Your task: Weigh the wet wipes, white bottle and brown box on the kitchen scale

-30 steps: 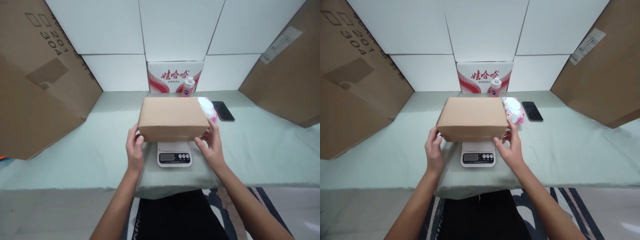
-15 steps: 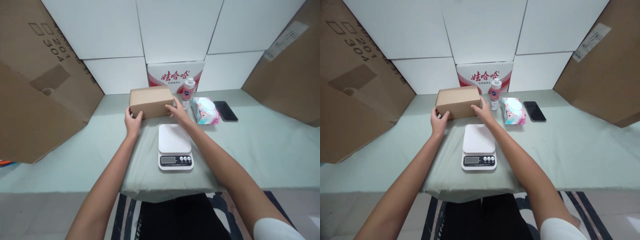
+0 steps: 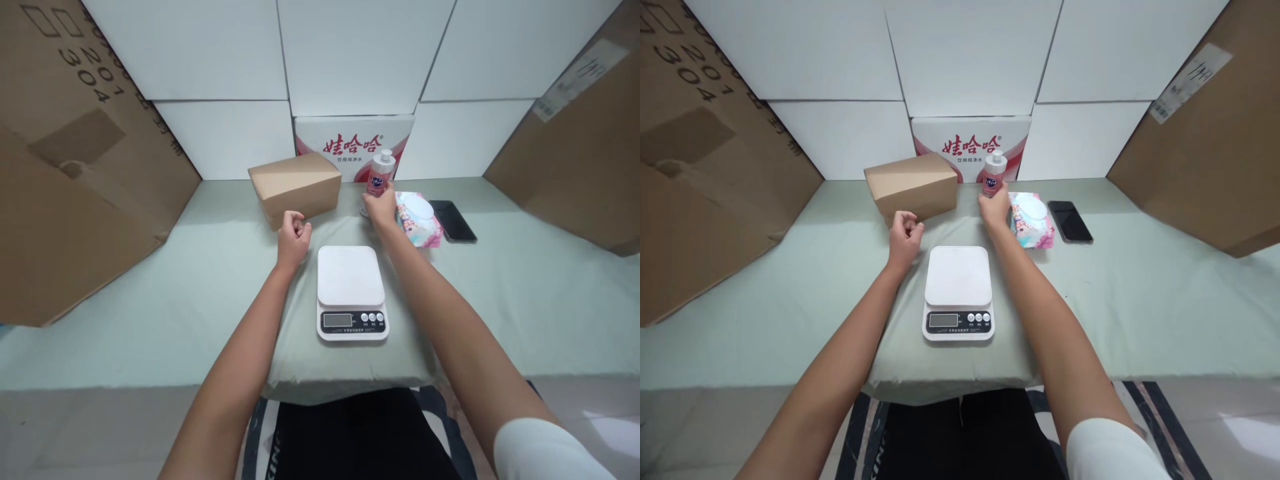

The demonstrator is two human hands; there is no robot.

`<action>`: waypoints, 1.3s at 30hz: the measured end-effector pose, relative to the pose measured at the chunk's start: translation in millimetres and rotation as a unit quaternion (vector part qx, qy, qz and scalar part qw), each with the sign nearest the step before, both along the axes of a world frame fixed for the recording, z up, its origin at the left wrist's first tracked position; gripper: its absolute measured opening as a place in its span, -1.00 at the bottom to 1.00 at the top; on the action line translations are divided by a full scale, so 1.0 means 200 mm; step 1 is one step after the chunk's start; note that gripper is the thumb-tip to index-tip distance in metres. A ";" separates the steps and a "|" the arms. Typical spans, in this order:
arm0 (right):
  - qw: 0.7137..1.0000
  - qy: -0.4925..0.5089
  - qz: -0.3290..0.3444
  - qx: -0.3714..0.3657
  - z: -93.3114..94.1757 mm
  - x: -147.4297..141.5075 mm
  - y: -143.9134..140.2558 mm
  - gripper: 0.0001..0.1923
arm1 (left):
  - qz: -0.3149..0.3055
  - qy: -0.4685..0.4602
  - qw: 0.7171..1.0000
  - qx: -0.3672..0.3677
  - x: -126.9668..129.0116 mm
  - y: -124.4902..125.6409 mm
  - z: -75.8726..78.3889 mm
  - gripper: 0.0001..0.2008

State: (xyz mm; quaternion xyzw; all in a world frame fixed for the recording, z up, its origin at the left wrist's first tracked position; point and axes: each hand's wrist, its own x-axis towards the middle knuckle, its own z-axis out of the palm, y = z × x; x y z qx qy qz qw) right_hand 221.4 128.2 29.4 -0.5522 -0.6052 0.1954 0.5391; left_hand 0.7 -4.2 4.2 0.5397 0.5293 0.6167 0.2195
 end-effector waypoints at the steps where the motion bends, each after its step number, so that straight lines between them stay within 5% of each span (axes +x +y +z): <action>1: 0.999 0.010 -0.042 -0.034 0.00 -0.02 0.00 -0.48 | -0.007 -0.002 1.000 -0.004 0.00 0.01 0.00 -0.79; 4: 0.996 0.019 -0.072 -0.049 0.04 -0.06 -0.07 -0.58 | -0.010 -0.031 0.999 -0.013 -0.02 0.03 -0.01 -0.81; 8: 0.993 0.027 0.104 0.040 0.14 0.00 -0.34 -0.64 | 0.000 -0.086 0.996 -0.038 -0.03 0.04 0.00 -0.83; 11: 0.967 0.043 0.252 0.019 0.20 0.07 -0.60 -0.60 | -0.004 -0.104 0.993 -0.052 -0.03 0.04 0.01 -0.82; 15: 0.946 0.019 0.322 -0.029 0.19 0.12 -0.85 -0.61 | -0.005 -0.106 0.993 -0.057 -0.03 0.05 0.02 -0.83; 23: 0.942 -0.018 0.334 -0.031 0.11 0.11 -0.92 -0.64 | -0.006 -0.110 0.992 -0.056 -0.02 0.04 0.01 -0.84; 26: 0.949 0.080 0.304 0.008 0.13 0.15 -0.89 -0.58 | 0.000 -0.115 0.992 -0.053 -0.03 0.04 0.01 -0.85; 29: 0.951 0.246 0.152 0.106 0.15 0.22 -0.84 -0.66 | 0.004 -0.099 0.994 -0.050 -0.03 0.04 0.02 -0.88; 32: 0.923 0.358 0.060 0.128 0.17 0.29 -0.78 -0.44 | -0.008 -0.062 0.996 -0.065 -0.03 0.04 0.02 -0.86; 39: 0.905 0.415 0.090 0.031 0.15 0.27 -0.78 -0.30 | -0.031 -0.016 0.992 -0.121 -0.02 0.02 0.04 -0.87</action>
